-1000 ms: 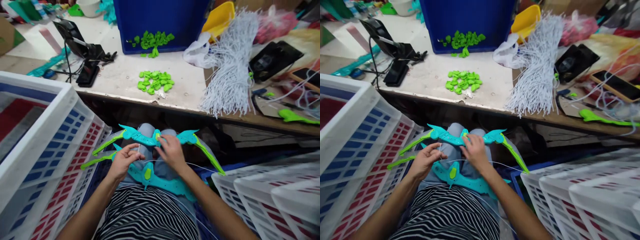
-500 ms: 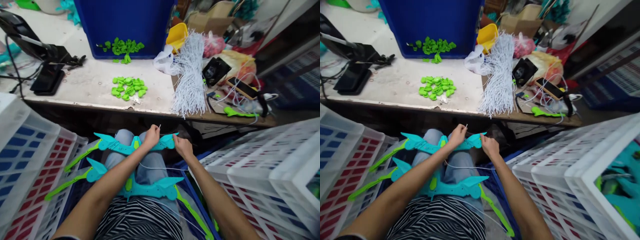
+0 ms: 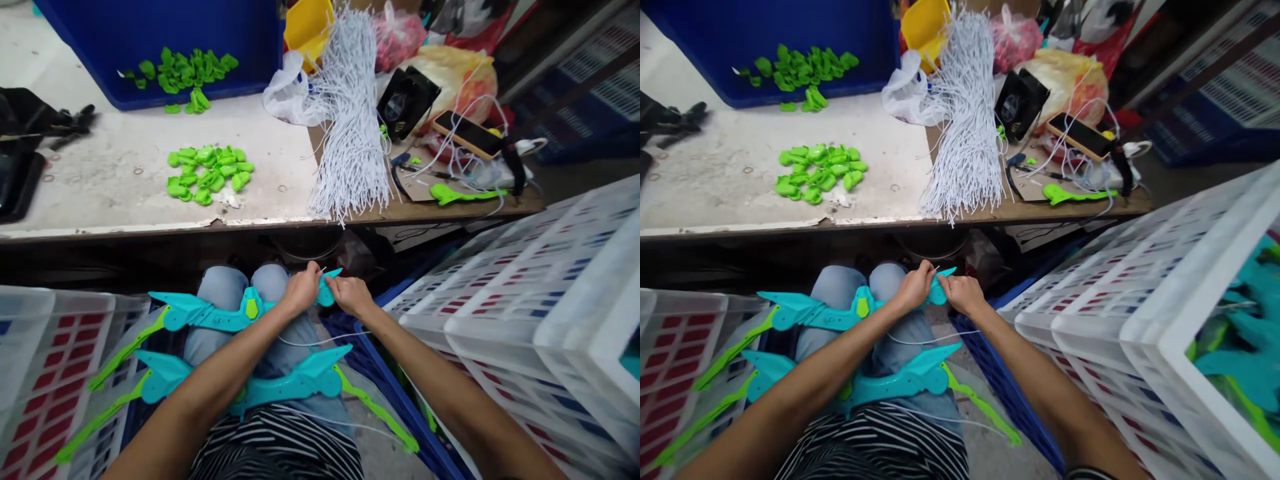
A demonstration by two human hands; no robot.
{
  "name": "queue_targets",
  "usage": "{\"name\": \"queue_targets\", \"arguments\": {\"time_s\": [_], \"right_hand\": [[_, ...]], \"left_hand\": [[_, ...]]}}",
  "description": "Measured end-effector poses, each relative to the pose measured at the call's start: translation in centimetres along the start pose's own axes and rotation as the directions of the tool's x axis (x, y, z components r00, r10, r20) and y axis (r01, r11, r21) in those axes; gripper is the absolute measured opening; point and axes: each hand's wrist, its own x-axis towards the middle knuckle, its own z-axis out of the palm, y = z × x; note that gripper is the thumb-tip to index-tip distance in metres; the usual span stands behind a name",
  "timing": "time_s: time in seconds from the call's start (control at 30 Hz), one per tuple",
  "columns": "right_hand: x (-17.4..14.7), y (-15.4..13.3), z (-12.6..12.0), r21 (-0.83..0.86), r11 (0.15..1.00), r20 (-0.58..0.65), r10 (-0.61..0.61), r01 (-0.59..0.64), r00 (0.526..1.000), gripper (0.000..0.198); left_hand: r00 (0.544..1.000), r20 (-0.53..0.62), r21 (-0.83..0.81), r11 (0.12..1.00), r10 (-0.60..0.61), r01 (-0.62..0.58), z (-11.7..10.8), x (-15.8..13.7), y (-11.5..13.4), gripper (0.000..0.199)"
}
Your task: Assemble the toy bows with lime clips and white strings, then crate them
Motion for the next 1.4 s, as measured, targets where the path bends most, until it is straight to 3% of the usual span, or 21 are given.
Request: {"name": "queue_targets", "arguments": {"time_s": [0.1, 0.17, 0.27, 0.3, 0.37, 0.4, 0.47, 0.53, 0.6, 0.7, 0.8, 0.9, 1.03, 1.07, 1.13, 1.27, 1.4], "right_hand": [[0.4, 0.4, 0.4, 0.007, 1.000, -0.022, -0.025, 0.025, 0.999, 0.052], [0.5, 0.7, 0.9, 0.025, 1.000, -0.049, -0.004, 0.005, 0.999, 0.051], [0.7, 1.3, 0.8, 0.104, 0.993, -0.223, 0.086, -0.064, 0.971, 0.050], [0.8, 1.3, 0.4, 0.141, 0.987, -0.337, 0.122, -0.079, 0.934, 0.050], [1.0, 0.5, -0.8, 0.194, 0.980, -0.567, 0.144, -0.039, 0.811, 0.046], [1.1, -0.5, -1.5, 0.192, 0.981, -0.649, 0.102, 0.033, 0.754, 0.044], [1.2, -4.1, -2.6, 0.130, 0.949, -0.700, -0.116, 0.286, 0.704, 0.036], [1.0, -9.4, -2.9, 0.065, 0.823, -0.608, -0.416, 0.565, 0.676, 0.030], [0.7, -15.0, -2.5, 0.048, 0.714, -0.432, -0.615, 0.698, 0.659, 0.036], [0.6, -20.7, -1.8, 0.068, 0.718, -0.173, -0.676, 0.693, 0.716, 0.058], [2.0, -21.5, -2.2, 0.204, 0.693, -0.089, -0.690, 0.692, 0.718, 0.055], [4.3, -19.7, -3.7, 0.411, 0.615, -0.067, -0.715, 0.673, 0.695, 0.048], [6.0, -18.2, -4.6, 0.521, 0.638, 0.055, -0.688, 0.567, 0.724, 0.049], [6.1, -18.1, -4.6, 0.528, 0.642, 0.072, -0.687, 0.556, 0.724, 0.049], [6.0, -18.1, -4.3, 0.542, 0.636, 0.085, -0.691, 0.549, 0.718, 0.050], [5.9, -18.2, -4.1, 0.561, 0.633, 0.086, -0.686, 0.534, 0.722, 0.051], [6.3, -18.3, -4.2, 0.559, 0.637, 0.091, -0.684, 0.531, 0.724, 0.051]], "left_hand": [[0.997, -0.079, -0.119, 0.993, 0.010, -0.019, 0.3, 0.0, -0.1, 0.010], [0.981, -0.193, -0.303, 0.952, -0.022, -0.038, 0.1, -0.2, -0.1, 0.008], [0.910, -0.393, -0.629, 0.761, -0.132, -0.162, -1.8, -1.9, -0.3, 0.010], [0.889, -0.425, -0.705, 0.677, -0.167, -0.210, -2.9, -3.1, -0.4, 0.012], [0.879, -0.420, -0.806, 0.538, -0.225, -0.247, -5.3, -6.4, -0.9, 0.018], [0.888, -0.387, -0.842, 0.487, -0.249, -0.231, -6.4, -8.4, -1.3, 0.021], [0.906, -0.304, -0.898, 0.407, -0.295, -0.169, -8.2, -12.6, -2.0, 0.026], [0.912, -0.234, -0.932, 0.346, -0.336, -0.111, -9.2, -16.5, -2.9, 0.028], [0.900, -0.190, -0.955, 0.287, -0.391, -0.077, -9.7, -19.4, -3.8, 0.031], [0.856, -0.146, -0.985, 0.154, -0.496, -0.079, -10.2, -21.8, -5.0, 0.039], [0.798, -0.184, -0.982, 0.071, -0.574, -0.175, -11.2, -22.6, -6.0, 0.041], [0.706, -0.321, -0.942, 0.139, -0.631, -0.305, -12.6, -22.5, -7.2, 0.040], [0.471, -0.547, -0.824, 0.345, -0.692, -0.450, -15.4, -21.6, -9.4, 0.037], [0.434, -0.581, -0.802, 0.395, -0.688, -0.448, -16.3, -21.3, -9.9, 0.036], [0.412, -0.631, -0.772, 0.482, -0.658, -0.413, -17.8, -20.8, -11.0, 0.033], [0.418, -0.706, -0.705, 0.622, -0.572, -0.339, -19.5, -20.4, -12.2, 0.027], [0.410, -0.736, -0.666, 0.685, -0.538, -0.297, -19.9, -20.5, -12.6, 0.023]]}}
